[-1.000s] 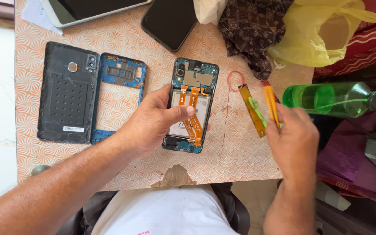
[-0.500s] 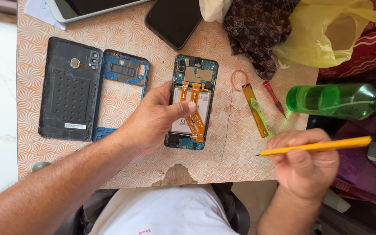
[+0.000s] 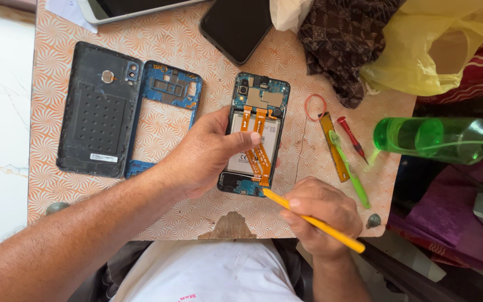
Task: The person disassembles a smartphone by removing the back cover and internal frame, then uses a yellow plastic tool to pry and separate internal components. The person handles the phone parts and tools on a cluttered table.
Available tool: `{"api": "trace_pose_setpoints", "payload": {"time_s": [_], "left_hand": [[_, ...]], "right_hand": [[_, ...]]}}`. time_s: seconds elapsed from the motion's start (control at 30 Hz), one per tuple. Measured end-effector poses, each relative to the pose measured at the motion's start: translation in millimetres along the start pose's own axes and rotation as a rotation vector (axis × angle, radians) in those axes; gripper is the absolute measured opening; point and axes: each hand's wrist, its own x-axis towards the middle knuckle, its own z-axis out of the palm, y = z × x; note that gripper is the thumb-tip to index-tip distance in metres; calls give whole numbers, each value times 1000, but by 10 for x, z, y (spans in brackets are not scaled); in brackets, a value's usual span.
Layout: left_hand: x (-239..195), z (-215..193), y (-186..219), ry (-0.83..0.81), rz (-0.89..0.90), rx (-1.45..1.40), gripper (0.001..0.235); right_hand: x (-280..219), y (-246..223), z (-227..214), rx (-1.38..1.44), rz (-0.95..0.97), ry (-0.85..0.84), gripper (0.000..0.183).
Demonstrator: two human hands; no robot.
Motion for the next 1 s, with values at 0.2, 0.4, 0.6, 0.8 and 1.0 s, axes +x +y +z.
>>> {"api": "trace_pose_setpoints", "payload": {"time_s": [0.2, 0.4, 0.6, 0.8, 1.0], "left_hand": [[-1, -10, -24, -2, 21, 14, 30], [-29, 4, 64, -61, -96, -227, 37], [-101, 7, 199, -255, -156, -479, 50], [-129, -18, 218, -323, -137, -493, 54], [-128, -15, 196, -346, -133, -533, 55]], "right_hand": [[46, -2, 60, -95, -14, -29, 19], [-6, 20, 85, -23, 13, 81, 23], [-9, -126, 107, 55, 15, 96, 20], [139, -254, 126, -131, -202, -132, 30], [173, -299, 185, -284, -276, -198, 42]]}}
